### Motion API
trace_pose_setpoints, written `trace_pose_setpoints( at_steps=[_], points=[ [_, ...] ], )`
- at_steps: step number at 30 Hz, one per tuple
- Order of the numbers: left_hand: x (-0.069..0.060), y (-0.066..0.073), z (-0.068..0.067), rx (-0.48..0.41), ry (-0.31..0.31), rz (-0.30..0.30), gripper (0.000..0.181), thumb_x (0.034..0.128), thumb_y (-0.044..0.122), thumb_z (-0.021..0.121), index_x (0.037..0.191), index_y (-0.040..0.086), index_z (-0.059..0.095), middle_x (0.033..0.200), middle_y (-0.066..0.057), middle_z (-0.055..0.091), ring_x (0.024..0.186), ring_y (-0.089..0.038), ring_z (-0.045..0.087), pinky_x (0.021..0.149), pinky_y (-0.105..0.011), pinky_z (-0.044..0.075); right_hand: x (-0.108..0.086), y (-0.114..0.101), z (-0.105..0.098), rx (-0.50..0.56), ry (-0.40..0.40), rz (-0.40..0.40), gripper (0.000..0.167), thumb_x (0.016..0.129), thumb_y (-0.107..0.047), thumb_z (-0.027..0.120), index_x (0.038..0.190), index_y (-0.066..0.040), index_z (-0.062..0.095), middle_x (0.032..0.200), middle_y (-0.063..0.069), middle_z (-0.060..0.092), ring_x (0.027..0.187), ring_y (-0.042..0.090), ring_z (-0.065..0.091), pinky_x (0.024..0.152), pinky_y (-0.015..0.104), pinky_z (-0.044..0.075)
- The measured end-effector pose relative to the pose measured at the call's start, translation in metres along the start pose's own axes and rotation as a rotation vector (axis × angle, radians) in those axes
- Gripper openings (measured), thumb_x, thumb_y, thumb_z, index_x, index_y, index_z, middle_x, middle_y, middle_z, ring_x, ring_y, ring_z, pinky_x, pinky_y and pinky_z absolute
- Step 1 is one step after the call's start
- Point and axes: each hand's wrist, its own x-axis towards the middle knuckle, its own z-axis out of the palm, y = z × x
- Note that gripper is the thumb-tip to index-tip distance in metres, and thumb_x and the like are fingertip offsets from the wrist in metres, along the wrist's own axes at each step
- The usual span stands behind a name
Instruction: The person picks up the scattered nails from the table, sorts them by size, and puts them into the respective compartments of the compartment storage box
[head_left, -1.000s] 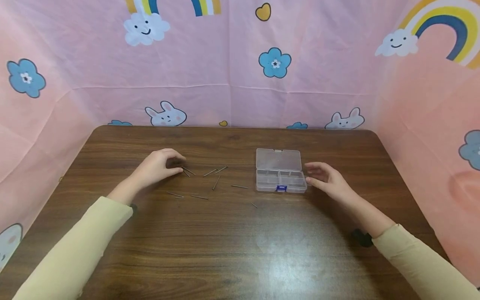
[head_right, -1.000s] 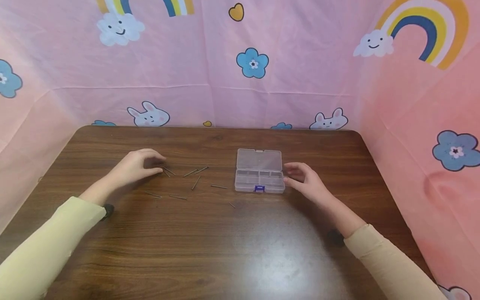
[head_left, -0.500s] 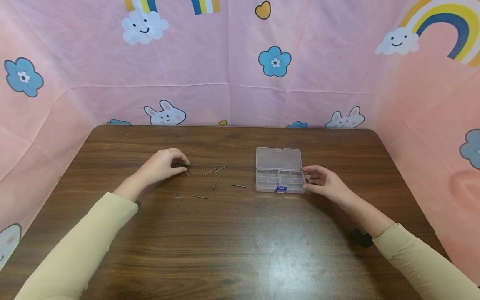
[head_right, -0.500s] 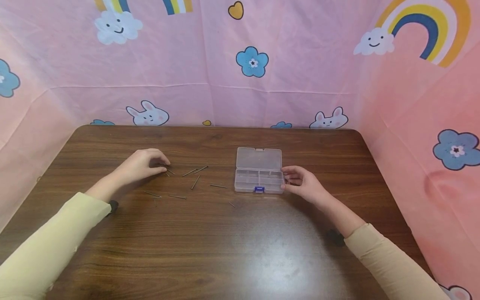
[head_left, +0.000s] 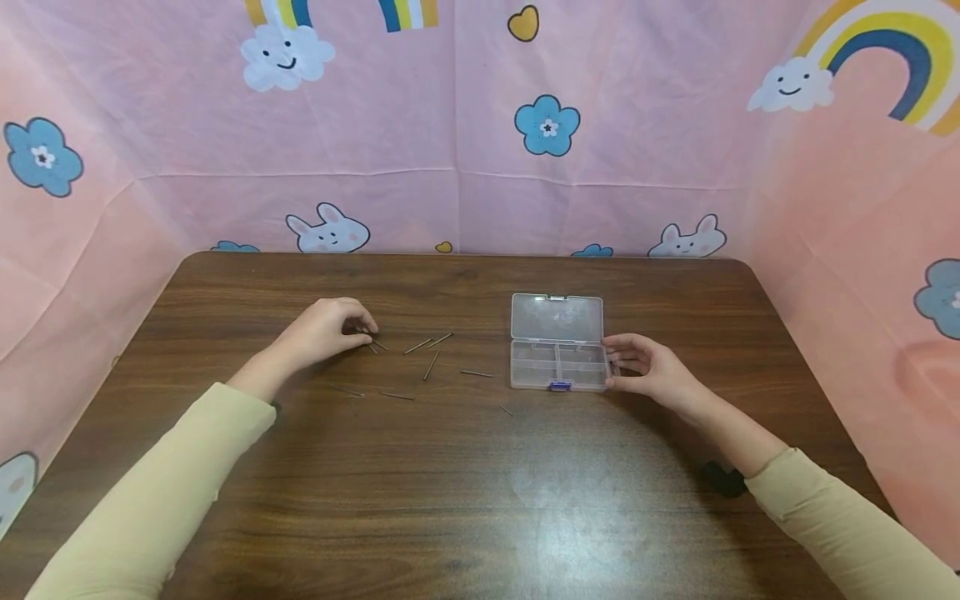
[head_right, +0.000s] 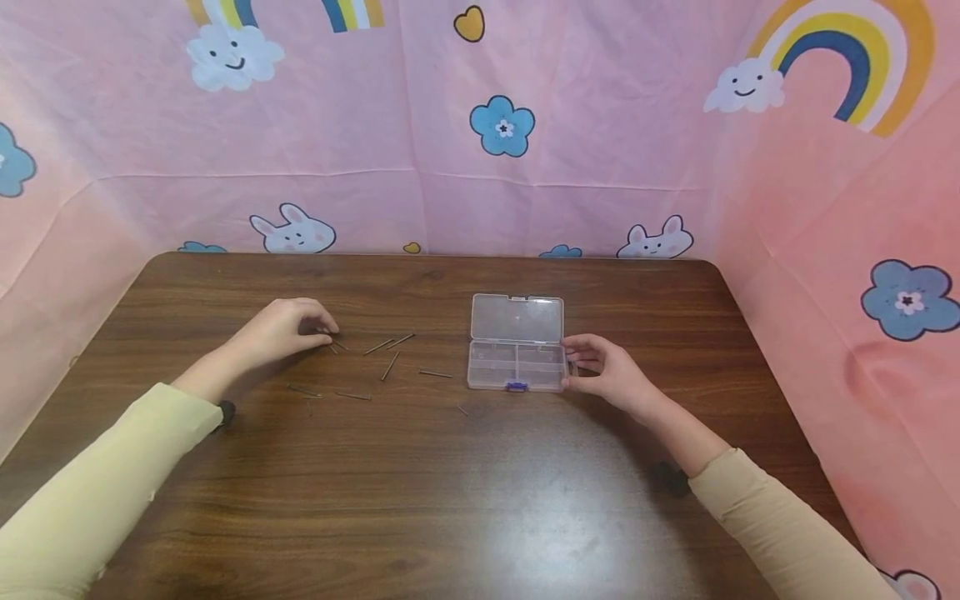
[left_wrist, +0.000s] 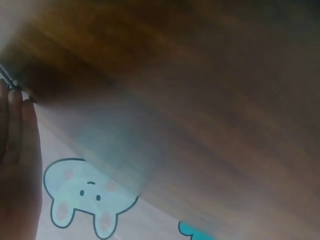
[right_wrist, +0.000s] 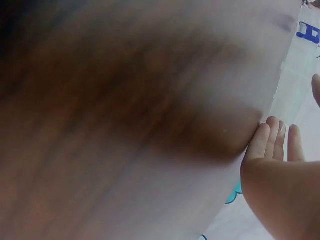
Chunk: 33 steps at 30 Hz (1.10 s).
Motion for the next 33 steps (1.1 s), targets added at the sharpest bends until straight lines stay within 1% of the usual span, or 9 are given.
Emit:
trace_pose_setpoints(
  at_steps=[5,7,9,13,16,25,29,33],
  points=[
    [0.004,-0.002,0.001,0.006,-0.002,0.017,0.01,0.0926,0.002,0.079,0.1,0.007,0.08,0.103,-0.009,0.077,0.097,-0.027,0.074,0.09,-0.049,0.06,0.0,0.001,-0.001,0.003,-0.006,-0.001,0.062,0.095,-0.004,0.078,0.15,0.005,0.05,0.152,0.027,0.054,0.128,0.019,0.058,0.101,0.008,0.046],
    [0.006,-0.002,0.001,0.012,-0.005,0.024,0.009,0.0925,0.002,0.079,0.098,0.009,0.08,0.102,-0.007,0.077,0.095,-0.026,0.074,0.088,-0.047,0.06,-0.001,0.001,-0.001,0.003,-0.009,-0.001,0.062,0.095,-0.004,0.078,0.15,0.004,0.05,0.151,0.027,0.054,0.128,0.018,0.058,0.102,0.008,0.046],
    [0.007,-0.001,0.0,0.018,-0.01,0.025,0.009,0.0929,0.002,0.079,0.096,0.01,0.08,0.101,-0.007,0.077,0.093,-0.024,0.073,0.087,-0.046,0.06,-0.001,0.001,-0.001,0.004,-0.012,0.001,0.062,0.095,-0.005,0.077,0.15,0.004,0.049,0.151,0.027,0.054,0.129,0.021,0.058,0.101,0.008,0.046],
    [0.007,0.001,-0.001,0.019,-0.02,0.011,0.008,0.0945,0.002,0.077,0.095,0.01,0.08,0.1,-0.007,0.077,0.092,-0.023,0.072,0.086,-0.045,0.059,0.0,0.002,-0.002,0.004,-0.019,0.002,0.061,0.096,-0.006,0.077,0.15,0.003,0.05,0.151,0.026,0.054,0.134,0.032,0.056,0.101,0.007,0.045],
    [0.007,0.002,-0.001,0.026,-0.03,0.009,0.008,0.0956,0.003,0.076,0.096,0.009,0.08,0.1,-0.007,0.077,0.09,-0.022,0.07,0.085,-0.044,0.058,0.001,0.003,-0.003,0.005,-0.026,0.003,0.06,0.097,-0.007,0.077,0.15,0.002,0.05,0.151,0.026,0.054,0.135,0.036,0.055,0.101,0.006,0.045],
    [0.01,0.003,0.001,0.043,-0.058,0.015,0.007,0.0992,0.005,0.072,0.098,0.009,0.078,0.098,-0.006,0.077,0.085,-0.018,0.065,0.082,-0.041,0.055,0.001,0.005,-0.005,0.026,-0.041,0.013,0.061,0.097,-0.008,0.077,0.15,0.001,0.05,0.154,0.025,0.053,0.133,0.029,0.057,0.101,0.008,0.047],
    [0.01,0.009,0.001,0.039,-0.063,0.031,0.008,0.0997,0.006,0.071,0.098,0.009,0.078,0.095,-0.004,0.077,0.084,-0.016,0.063,0.08,-0.039,0.055,0.001,0.005,-0.006,0.031,-0.048,0.021,0.06,0.098,-0.01,0.076,0.151,0.001,0.049,0.153,0.025,0.054,0.134,0.031,0.056,0.101,0.008,0.047],
    [0.01,0.018,0.002,0.026,-0.044,0.057,0.008,0.0982,0.005,0.072,0.096,0.009,0.078,0.089,-0.001,0.075,0.08,-0.015,0.061,0.077,-0.036,0.053,0.001,0.004,-0.006,0.032,-0.052,0.023,0.061,0.098,-0.009,0.076,0.151,0.001,0.049,0.152,0.026,0.054,0.134,0.033,0.056,0.1,0.008,0.047]
  ],
)
